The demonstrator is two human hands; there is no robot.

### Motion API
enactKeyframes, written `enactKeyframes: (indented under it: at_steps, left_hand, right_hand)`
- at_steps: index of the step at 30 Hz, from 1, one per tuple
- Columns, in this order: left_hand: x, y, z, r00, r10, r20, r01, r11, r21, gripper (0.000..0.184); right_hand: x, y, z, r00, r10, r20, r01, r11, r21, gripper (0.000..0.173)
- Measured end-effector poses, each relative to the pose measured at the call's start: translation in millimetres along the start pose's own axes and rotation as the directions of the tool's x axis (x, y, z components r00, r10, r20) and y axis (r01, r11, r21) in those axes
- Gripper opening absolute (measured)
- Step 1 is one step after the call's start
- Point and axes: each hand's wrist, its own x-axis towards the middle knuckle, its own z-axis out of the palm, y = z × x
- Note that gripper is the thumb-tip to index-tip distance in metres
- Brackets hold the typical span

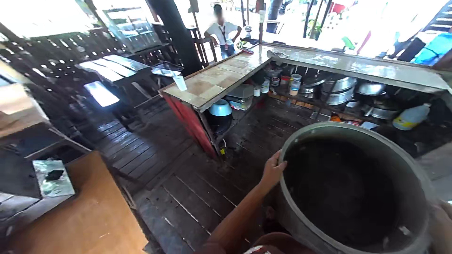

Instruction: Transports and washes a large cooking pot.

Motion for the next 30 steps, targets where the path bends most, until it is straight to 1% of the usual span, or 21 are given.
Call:
enactKeyframes:
  at_steps: [1,3,5,7,9,11,14,18,20,22,23,24,25,27,28,30]
  left_hand:
    - [4.8,0.3,-25.4,0.996,0.000,-0.085,-0.001,1.000,-0.015,0.047]
    - [16.6,1.4,-76.6,0.973,-0.003,-0.229,-0.008,0.999,-0.048,0.046]
    - [27.2,1.8,-130.4,0.943,-0.002,-0.332,-0.025,0.997,-0.074,0.045]
    - [37.7,-1.0,-187.4,0.908,0.031,-0.417,-0.058,0.997,-0.053,0.047]
    - [46.8,2.3,-238.1,0.830,0.064,-0.553,-0.077,0.997,-0.001,0.049]
    - [47.6,15.1,-281.1,0.704,0.034,-0.710,-0.012,0.999,0.035,0.051]
    - [40.1,33.1,-351.4,0.520,0.056,-0.852,0.045,0.995,0.093,0.051]
    - [14.0,52.9,-435.1,0.315,0.161,-0.935,0.035,0.983,0.182,0.045]
    - [-1.8,62.5,-477.4,0.217,0.209,-0.954,0.045,0.974,0.224,0.040]
    - [-17.8,73.0,-524.8,0.146,0.211,-0.967,0.105,0.968,0.227,0.039]
    - [-24.5,80.9,-548.0,0.136,0.195,-0.971,0.142,0.967,0.213,0.041]
    - [-30.6,89.2,-571.5,0.132,0.174,-0.976,0.179,0.964,0.196,0.041]
    - [-36.5,95.6,-596.7,0.127,0.156,-0.980,0.210,0.961,0.180,0.041]
    - [-43.2,107.1,-649.0,0.097,0.145,-0.985,0.236,0.958,0.164,0.040]
    - [-43.5,112.9,-674.4,0.091,0.146,-0.985,0.235,0.958,0.164,0.041]
    - [-42.6,126.1,-721.5,0.109,0.165,-0.980,0.244,0.952,0.187,0.044]
  right_hand:
    - [10.9,-20.8,35.1,0.997,0.017,0.074,-0.017,1.000,-0.011,0.038]
    - [26.3,-59.7,107.4,0.988,-0.038,0.152,0.039,0.999,0.001,0.035]
    - [34.8,-97.5,178.1,0.970,-0.101,0.221,0.090,0.994,0.062,0.032]
    - [39.0,-140.5,247.1,0.945,-0.152,0.289,0.114,0.983,0.142,0.033]
    - [40.7,-182.6,316.8,0.906,-0.216,0.364,0.136,0.963,0.231,0.033]
    - [39.4,-218.8,384.9,0.843,-0.280,0.459,0.136,0.937,0.321,0.034]
    - [21.5,-281.1,479.9,0.699,-0.372,0.611,0.144,0.910,0.389,0.035]
    - [-25.9,-341.2,598.1,0.465,-0.472,0.749,0.148,0.876,0.460,0.035]
    - [-57.8,-368.4,651.7,0.317,-0.482,0.817,0.114,0.874,0.472,0.035]
    - [-93.5,-398.6,700.0,0.159,-0.445,0.881,0.063,0.895,0.441,0.036]
    - [-113.1,-412.8,723.5,0.100,-0.429,0.898,0.034,0.903,0.428,0.036]
    - [-133.4,-426.3,745.8,0.055,-0.413,0.909,-0.002,0.910,0.414,0.035]
    - [-154.3,-438.8,766.9,0.025,-0.400,0.916,-0.042,0.915,0.401,0.033]
    - [-193.9,-467.3,804.7,-0.002,-0.381,0.925,-0.093,0.921,0.379,0.032]
    - [-210.2,-483.1,821.6,-0.003,-0.373,0.928,-0.105,0.923,0.370,0.032]
    - [-238.2,-512.0,850.1,0.004,-0.356,0.934,-0.137,0.926,0.353,0.031]
